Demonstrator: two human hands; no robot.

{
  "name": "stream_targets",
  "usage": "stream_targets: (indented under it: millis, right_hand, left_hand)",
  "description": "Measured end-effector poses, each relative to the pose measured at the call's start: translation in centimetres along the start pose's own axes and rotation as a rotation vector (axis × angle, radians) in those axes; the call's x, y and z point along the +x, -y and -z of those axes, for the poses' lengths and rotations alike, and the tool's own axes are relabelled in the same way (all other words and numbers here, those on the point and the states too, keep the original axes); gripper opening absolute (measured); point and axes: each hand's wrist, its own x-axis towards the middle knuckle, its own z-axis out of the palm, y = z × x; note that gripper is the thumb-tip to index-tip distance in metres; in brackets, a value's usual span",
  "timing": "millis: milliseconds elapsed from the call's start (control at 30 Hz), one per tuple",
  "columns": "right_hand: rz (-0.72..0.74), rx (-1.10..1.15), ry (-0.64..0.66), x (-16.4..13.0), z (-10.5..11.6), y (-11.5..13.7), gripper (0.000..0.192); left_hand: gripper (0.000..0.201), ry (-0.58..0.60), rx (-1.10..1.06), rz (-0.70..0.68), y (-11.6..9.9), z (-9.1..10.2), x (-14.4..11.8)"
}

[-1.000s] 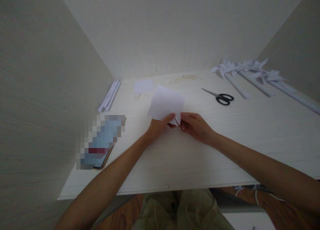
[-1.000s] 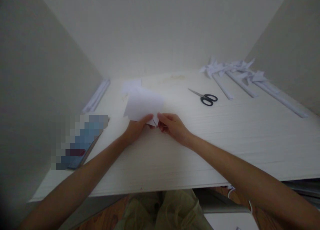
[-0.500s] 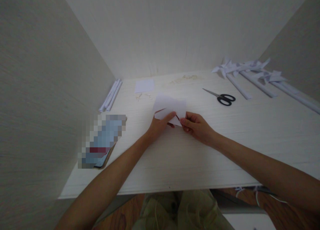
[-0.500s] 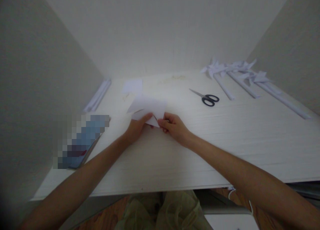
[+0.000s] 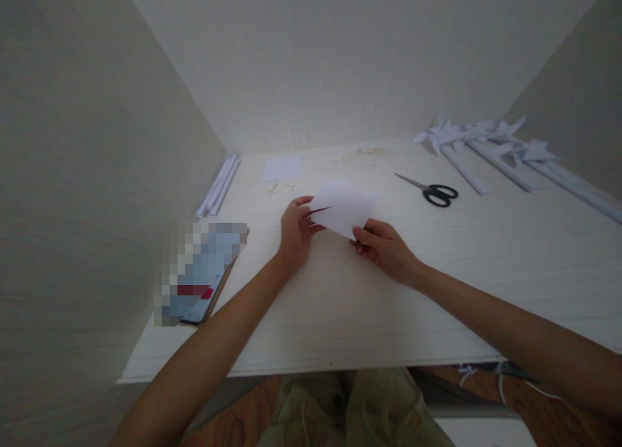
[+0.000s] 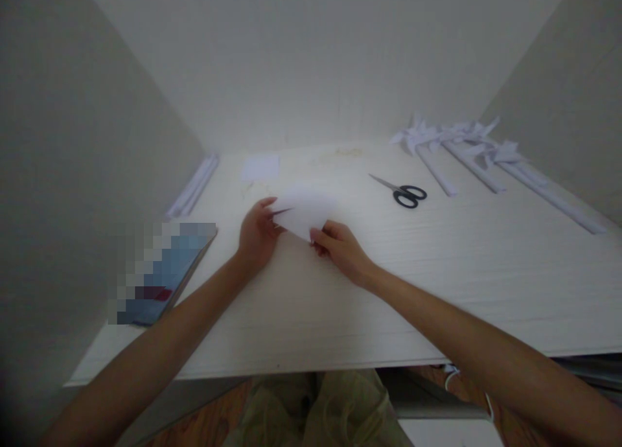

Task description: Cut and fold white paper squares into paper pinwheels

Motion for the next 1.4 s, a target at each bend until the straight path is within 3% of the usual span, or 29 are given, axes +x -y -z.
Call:
stream_targets:
  millis: [133, 233, 467, 567, 733, 867, 1033, 1167, 1400]
  right_hand:
    - [-0.026, 0.072, 0.006, -0.2, -0.2, 0.5, 0.03]
    - [-0.036, 0.119, 0.024, -0.4, -0.2, 0.9, 0.026]
    - [-0.081, 0.321, -0.044, -0.4, 0.1, 1.7, 0.012]
    - [-0.138, 0.405, -0.105, -0.1, 0.2, 2.0, 0.012]
    - [-0.078, 0.426, -0.079, 0.1, 0.6, 2.1, 0.032]
    - [-0.038, 0.241, 0.006, 0.1, 0.6, 1.2, 0.045]
    - [-0.019, -0.145, 0.137, 0.2, 0.7, 0.0, 0.045]
    - [-0.025, -0.138, 0.168, 0.1, 0.7, 0.1, 0.044]
    - [-0.04, -0.14, 0.161, 0.1, 0.6, 0.3, 0.039]
  left_hand:
    - [0.025, -0.077, 0.03, -0.058, 0.2, 0.1, 0.2]
    - [0.014, 0.02, 0.036, -0.001, -0.1, -0.1, 0.1]
    - [0.021, 0.301, 0.067, 0.321, -0.6, -0.6, -1.2]
    - [0.029, 0.33, 0.13, 0.373, -0.4, -0.6, -1.5]
    - [0.026, 0.263, 0.203, 0.268, 0.2, -0.7, -1.6]
    - [0.024, 0.206, 0.296, 0.114, 0.6, -0.9, -1.6]
    - [0.024, 0.319, 0.377, 0.055, 0.6, -0.9, -1.8]
    - [0.026, 0.398, 0.42, 0.029, 0.4, -0.9, -2.0]
    - [0.024, 0.383, 0.444, 0.002, 0.3, -1.0, -2.1]
